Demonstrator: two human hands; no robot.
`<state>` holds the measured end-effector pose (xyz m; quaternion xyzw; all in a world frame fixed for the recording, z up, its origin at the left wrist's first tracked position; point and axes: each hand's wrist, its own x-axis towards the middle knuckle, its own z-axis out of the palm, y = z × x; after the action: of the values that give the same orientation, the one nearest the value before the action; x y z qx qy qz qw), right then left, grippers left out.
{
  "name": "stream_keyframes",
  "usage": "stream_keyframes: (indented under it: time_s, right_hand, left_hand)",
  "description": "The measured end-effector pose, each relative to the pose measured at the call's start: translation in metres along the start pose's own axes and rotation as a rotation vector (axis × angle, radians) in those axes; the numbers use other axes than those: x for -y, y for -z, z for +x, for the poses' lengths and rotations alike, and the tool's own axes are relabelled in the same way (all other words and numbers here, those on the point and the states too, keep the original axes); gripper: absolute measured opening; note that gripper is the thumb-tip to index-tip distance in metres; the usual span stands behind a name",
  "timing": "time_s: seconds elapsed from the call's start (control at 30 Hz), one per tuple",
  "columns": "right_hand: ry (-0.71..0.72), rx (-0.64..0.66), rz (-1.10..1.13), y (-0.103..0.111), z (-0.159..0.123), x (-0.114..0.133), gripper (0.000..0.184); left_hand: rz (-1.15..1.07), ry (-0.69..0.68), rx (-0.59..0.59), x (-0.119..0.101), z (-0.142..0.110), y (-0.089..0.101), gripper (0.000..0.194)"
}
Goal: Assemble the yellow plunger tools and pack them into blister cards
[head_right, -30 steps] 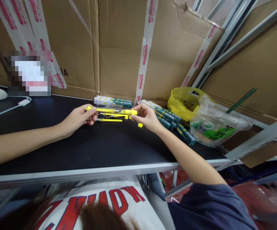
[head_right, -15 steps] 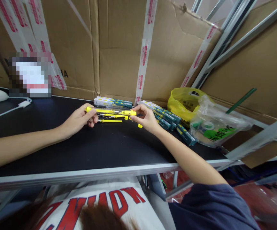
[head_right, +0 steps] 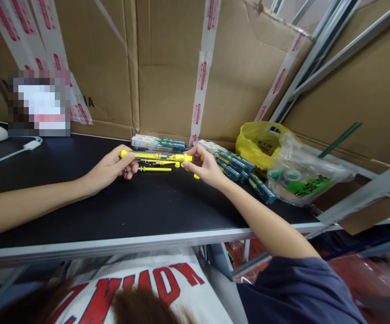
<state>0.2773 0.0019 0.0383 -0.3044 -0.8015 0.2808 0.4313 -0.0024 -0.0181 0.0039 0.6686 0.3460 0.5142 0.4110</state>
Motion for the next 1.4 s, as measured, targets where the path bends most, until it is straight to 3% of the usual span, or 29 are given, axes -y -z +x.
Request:
stream_keyframes:
  time_s: [0.6,0.93,1.4]
  right_hand:
    - [-0.012,0.036,0.024,-0.002,-0.002,-0.001,0.037]
    - [0.086,-0.039,-0.196,-0.002,-0.002,-0.004,0.03]
    - [0.05,0.018,-0.064,-0.005,-0.003,-0.002,0.03]
  left_hand:
    - [0.015,0.05,0.029,0.002,-0.001,0.001,0.037]
    - [-0.025,0.096,0.045,0.007,0.001,0.003,0.04]
    - [-0.042,0.104,0.056,0.006,0.0,0.002,0.037]
